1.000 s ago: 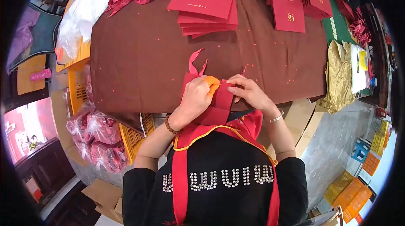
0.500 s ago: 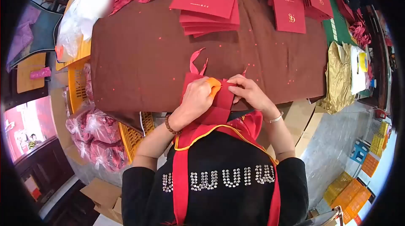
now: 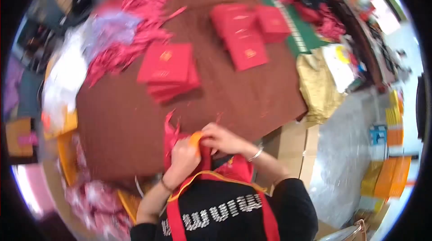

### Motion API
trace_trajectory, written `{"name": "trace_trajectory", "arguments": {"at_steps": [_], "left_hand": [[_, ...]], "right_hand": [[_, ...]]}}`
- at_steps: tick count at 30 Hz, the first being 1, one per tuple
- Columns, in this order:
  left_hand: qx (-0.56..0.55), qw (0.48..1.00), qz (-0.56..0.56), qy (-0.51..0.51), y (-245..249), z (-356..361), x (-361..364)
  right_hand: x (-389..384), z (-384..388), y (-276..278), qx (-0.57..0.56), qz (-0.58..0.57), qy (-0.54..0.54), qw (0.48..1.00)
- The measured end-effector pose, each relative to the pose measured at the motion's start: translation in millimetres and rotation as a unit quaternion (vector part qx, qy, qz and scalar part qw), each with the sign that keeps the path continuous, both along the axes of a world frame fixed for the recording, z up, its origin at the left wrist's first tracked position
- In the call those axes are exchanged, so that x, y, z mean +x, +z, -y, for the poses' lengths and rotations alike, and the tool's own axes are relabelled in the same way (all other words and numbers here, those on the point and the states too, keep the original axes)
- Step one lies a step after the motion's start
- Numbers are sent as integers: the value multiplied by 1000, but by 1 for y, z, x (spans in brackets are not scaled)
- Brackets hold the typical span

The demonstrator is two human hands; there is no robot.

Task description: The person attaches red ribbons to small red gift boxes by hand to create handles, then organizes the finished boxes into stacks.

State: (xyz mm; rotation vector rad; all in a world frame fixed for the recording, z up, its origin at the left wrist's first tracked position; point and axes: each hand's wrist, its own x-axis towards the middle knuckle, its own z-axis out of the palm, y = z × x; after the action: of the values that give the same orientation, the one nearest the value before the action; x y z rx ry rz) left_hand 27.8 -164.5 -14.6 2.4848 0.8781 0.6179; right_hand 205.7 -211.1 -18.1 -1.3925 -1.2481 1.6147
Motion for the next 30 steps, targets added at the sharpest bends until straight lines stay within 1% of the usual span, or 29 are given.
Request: {"name": "trace_trajectory", "arguments": {"at_steps": [1, 2, 3, 4, 5, 6, 7, 8, 9, 10, 12, 13, 14, 16, 17, 20, 21, 22, 24, 25, 26, 28, 29, 30], "left_hand": [[-5, 1000, -7, -7, 1, 0, 0], [9, 999, 37, -21, 1, -2, 3], [31, 999, 40, -16, -4, -3, 2], [31, 999, 13, -12, -3, -4, 0], [-1, 1000, 14, 0, -2, -3, 1], [-34, 999, 13, 16, 3, -2, 2], [-30, 999, 12, 9, 6, -5, 1], [-84, 996, 2, 22, 8, -6, -1], [-138, 990, -9, 39, 10, -6, -2], [-136, 990, -9, 40, 9, -6, -4], [-132, 991, 7, 37, 5, -6, -6], [-155, 987, 32, 43, 7, -5, -6], [-151, 987, 31, 44, 5, -4, -6], [-136, 989, 31, 56, -1, 0, -6], [-128, 990, 30, 50, 2, 0, -5], [-128, 989, 33, 62, 2, 2, -1], [-97, 993, 21, 58, 0, 4, -1], [-95, 994, 23, 54, -2, 4, 1], [-44, 997, 49, 30, -7, 2, 4], [-27, 998, 47, 31, -12, 4, 1], [-26, 998, 48, 26, -14, 4, 1], [-63, 996, 40, 42, -10, 6, 1], [-96, 994, 24, 49, -5, 7, 0], [-96, 994, 25, 42, -5, 7, 0]], "right_hand": [[0, 1, -13, 73, 27, 9, 997], [2, 0, -24, 140, 51, 26, 988], [1, -3, -18, 106, 43, 23, 993], [0, -5, -7, 73, 28, 23, 997], [3, -7, 3, 41, 44, 44, 997], [4, -7, 7, 46, 46, 34, 997], [5, -7, 10, 50, 53, 48, 996], [5, -5, 12, 52, 59, 66, 995], [4, -4, 15, 61, 64, 60, 994], [2, -4, 15, 62, 63, 61, 994], [-1, -4, 16, 90, 116, 75, 986], [-2, -4, 22, 65, 106, 63, 990], [-3, -5, 15, 68, 104, 64, 990], [-8, -6, 4, 179, 200, 45, 962], [-10, -4, 1, 140, 198, 38, 969], [-11, -4, -6, 160, 207, 45, 964], [-11, -4, 1, 148, 212, 41, 965], [-11, -5, -1, 148, 215, 37, 965], [-12, -5, -6, 147, 223, 36, 963], [-12, -3, -6, 172, 216, 45, 960], [-12, -2, -7, 172, 218, 40, 960], [-13, 0, -4, 195, 197, 18, 961], [-11, 1, -2, 169, 202, 43, 964], [-10, 2, -2, 167, 206, 35, 964]]}}
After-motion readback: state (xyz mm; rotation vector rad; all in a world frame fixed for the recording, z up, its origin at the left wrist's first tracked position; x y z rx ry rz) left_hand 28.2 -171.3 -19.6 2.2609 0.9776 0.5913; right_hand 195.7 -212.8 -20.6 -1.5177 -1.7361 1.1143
